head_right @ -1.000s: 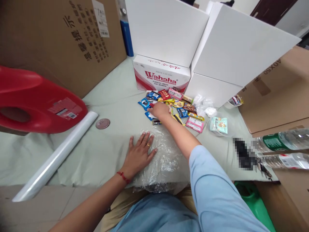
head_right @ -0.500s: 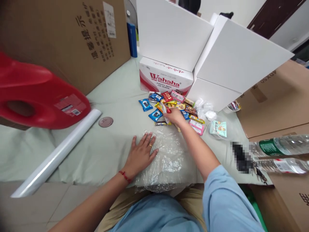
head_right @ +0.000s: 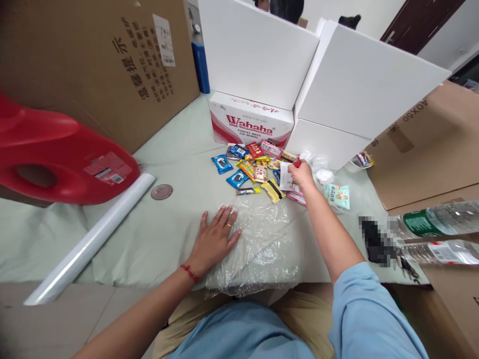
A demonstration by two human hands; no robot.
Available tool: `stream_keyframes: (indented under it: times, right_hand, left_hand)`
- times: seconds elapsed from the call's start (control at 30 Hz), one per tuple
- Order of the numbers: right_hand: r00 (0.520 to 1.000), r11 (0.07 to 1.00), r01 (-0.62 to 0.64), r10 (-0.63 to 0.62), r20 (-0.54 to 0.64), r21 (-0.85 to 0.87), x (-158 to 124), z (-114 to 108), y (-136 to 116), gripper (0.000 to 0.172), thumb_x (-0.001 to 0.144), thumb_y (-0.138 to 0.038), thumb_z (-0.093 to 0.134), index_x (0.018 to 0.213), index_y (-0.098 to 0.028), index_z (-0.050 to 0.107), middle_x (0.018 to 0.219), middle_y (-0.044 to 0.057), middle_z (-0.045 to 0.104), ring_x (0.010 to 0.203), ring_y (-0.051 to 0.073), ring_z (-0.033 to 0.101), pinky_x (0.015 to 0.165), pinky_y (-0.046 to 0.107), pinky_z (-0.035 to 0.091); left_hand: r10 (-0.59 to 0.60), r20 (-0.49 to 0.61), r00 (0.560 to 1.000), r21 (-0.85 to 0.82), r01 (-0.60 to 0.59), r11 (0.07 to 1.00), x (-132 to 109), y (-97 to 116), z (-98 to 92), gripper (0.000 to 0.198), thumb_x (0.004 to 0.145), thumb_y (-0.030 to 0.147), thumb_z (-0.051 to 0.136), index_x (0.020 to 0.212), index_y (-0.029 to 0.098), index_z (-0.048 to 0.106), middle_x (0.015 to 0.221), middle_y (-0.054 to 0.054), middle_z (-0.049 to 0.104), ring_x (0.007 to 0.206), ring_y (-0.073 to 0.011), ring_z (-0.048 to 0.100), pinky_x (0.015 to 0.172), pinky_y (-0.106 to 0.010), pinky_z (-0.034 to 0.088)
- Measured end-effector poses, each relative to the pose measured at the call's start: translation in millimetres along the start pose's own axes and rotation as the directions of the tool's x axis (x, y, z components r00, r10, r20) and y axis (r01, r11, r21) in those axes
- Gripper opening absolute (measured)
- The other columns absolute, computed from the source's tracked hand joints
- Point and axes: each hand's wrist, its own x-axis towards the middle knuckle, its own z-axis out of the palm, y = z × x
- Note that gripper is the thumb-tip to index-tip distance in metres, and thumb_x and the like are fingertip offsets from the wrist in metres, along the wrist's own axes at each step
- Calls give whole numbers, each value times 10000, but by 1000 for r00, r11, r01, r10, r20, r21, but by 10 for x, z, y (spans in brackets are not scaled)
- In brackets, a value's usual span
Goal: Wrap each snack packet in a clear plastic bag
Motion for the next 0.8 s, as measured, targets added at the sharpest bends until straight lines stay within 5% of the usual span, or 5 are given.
stream_keyframes:
  times: [0.3,0.53,0.6,0.7,0.8]
  right_hand:
    - [957,889,65,73,280,-453,-177,776,-717,726,901,-640,655,1397,-120,548,1403,247,636,1235,360,662,943,409,536]
    - [948,828,235,-80,307,-509,-333,419,-638,374,913,-354,670,1233,-162,654,1242,182,725,1085,312,697,810,327,488]
    - [878,811,408,-222,424,-420,-549,197,-581,303,923,-344,640,1171,-171,662,1122,132,747,959,264,693,754,298,454]
    - [644,744,637,-370,669,-202,-1026,-24,-510,265,886,-288,661,1133,-192,672,1049,72,734,886,218,676,732,270,429]
    - [509,678,714,-332,794,-174,-1498,-5,-446,390,885,-301,687,1265,-217,663,1144,85,717,943,245,704,748,284,447]
  left_hand:
    - [-3,13,1000,57,3,998,7,16,-12,603,1073,503,346,1592,212,447,1690,-121,389,1590,-294,323,1295,-677,120]
    - [-14,20,1000,37,13,999,5,21,-29,602,1066,510,359,1603,248,432,1699,-93,380,1594,-290,316,1302,-667,125]
    - [-19,20,1000,23,18,1000,6,13,-26,602,1062,508,369,1606,256,431,1699,-92,382,1594,-296,315,1305,-664,116]
    - [-14,19,1000,9,13,1000,4,0,-16,608,1061,508,370,1612,256,423,1698,-97,380,1595,-299,314,1308,-658,99]
    - [-5,19,1000,15,5,1000,3,-7,-4,603,1064,492,362,1612,247,420,1701,-100,370,1598,-298,307,1306,-664,87]
